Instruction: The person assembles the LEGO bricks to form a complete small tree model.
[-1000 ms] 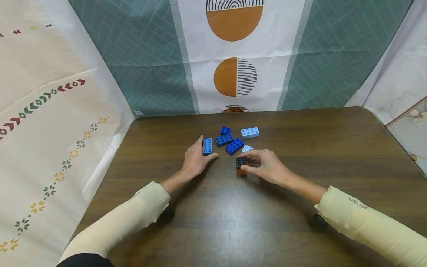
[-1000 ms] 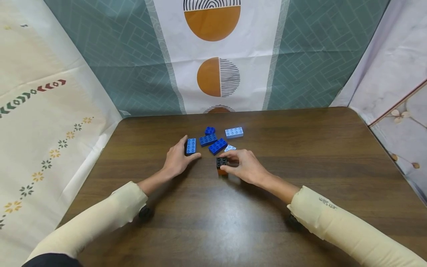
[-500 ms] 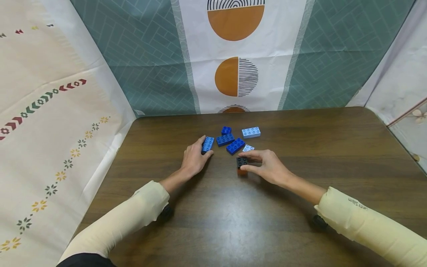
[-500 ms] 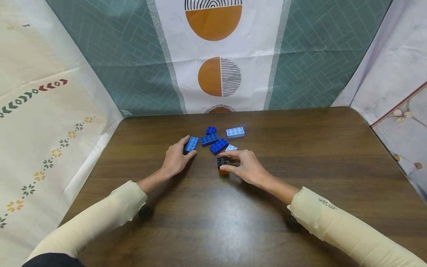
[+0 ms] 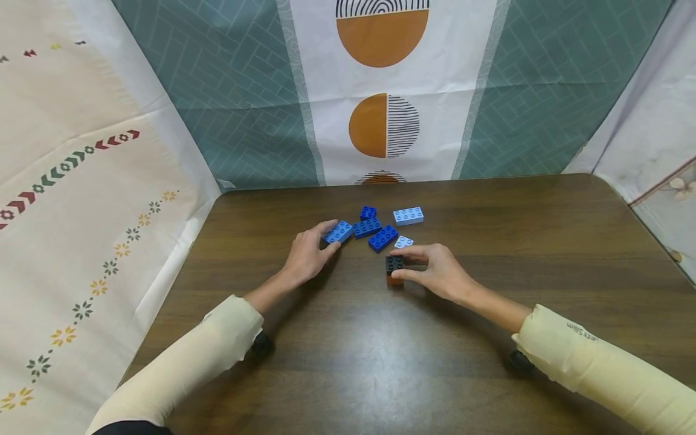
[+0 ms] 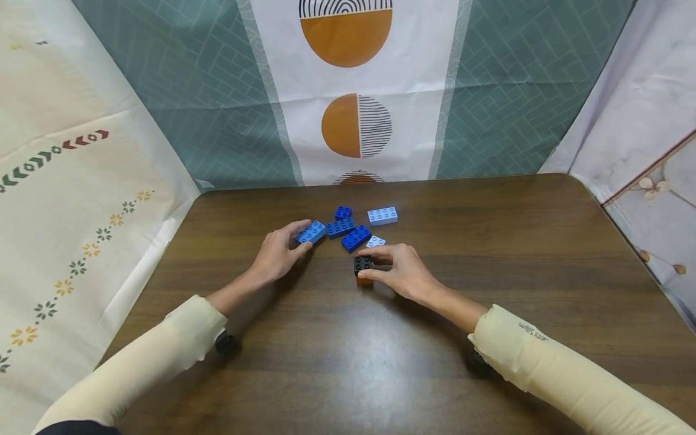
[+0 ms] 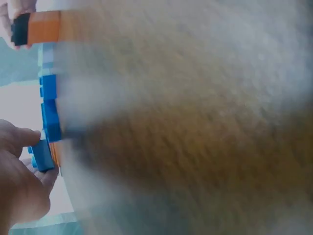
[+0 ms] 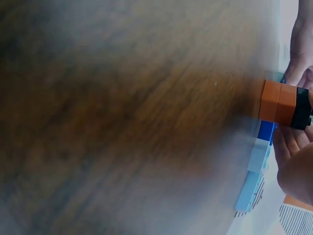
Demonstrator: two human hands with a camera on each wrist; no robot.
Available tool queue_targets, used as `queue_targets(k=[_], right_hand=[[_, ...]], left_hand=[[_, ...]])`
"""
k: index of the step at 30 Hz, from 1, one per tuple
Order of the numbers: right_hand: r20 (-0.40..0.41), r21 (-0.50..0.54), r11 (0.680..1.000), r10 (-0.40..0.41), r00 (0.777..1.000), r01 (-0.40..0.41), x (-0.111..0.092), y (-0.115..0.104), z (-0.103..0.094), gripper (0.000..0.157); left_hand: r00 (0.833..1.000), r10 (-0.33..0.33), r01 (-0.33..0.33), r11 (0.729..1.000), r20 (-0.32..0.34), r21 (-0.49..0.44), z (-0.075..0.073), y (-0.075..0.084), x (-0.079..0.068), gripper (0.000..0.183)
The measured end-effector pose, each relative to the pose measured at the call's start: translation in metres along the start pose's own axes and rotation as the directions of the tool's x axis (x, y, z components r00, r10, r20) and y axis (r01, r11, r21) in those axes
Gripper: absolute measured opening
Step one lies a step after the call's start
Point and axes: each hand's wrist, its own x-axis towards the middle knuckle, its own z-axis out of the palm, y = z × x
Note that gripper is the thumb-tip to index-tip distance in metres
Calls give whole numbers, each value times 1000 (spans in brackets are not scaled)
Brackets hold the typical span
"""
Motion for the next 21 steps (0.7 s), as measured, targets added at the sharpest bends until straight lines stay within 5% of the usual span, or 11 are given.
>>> queue_targets(k=[10, 21], right_hand=[[-16, 0, 1000, -1, 1000, 1, -1, 0, 0, 39], [-12, -12, 1000, 5, 1000, -5, -1, 0, 0, 41]], left_hand=[[988, 145, -134, 976, 54, -169, -11, 11, -8, 52], [917, 348, -270, 902, 197, -337, -11, 24, -17, 52]])
